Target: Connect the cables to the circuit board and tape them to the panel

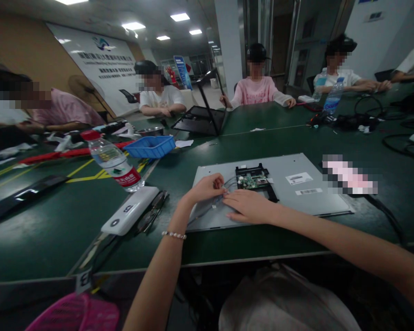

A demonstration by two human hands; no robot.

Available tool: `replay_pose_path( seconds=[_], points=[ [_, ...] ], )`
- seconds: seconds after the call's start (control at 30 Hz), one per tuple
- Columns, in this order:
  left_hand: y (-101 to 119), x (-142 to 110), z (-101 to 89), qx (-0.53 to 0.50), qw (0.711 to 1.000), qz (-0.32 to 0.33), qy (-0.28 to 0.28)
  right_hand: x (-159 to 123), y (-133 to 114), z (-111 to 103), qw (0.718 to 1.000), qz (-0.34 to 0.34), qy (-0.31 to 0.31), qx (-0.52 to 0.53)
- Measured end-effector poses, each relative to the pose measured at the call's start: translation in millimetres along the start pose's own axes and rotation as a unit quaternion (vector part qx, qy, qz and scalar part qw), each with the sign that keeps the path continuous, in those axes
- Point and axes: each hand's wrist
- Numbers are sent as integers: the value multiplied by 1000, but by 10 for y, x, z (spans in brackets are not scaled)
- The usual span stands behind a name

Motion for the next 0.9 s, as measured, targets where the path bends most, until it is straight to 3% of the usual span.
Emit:
replay_pose_path(
  seconds=[0.4, 0.7, 0.9],
  points=[
    [36, 57, -6, 56, 998, -8, -29, -5, -56, 8, 1000, 9, 15, -24],
    [64, 289, -114, 64, 989, -73, -111, -24, -84, 24, 999, 22, 25, -21],
    [42, 275, -196, 23, 988, -71, -135, 59, -65, -27, 997, -25, 12, -75]
  ],
)
Point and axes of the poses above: each hand's wrist, its own x-axis towards the middle knuckle, its own z-axis out of the palm, y = z × x, and after that the axes turned 5 degrees about -x, right-handed
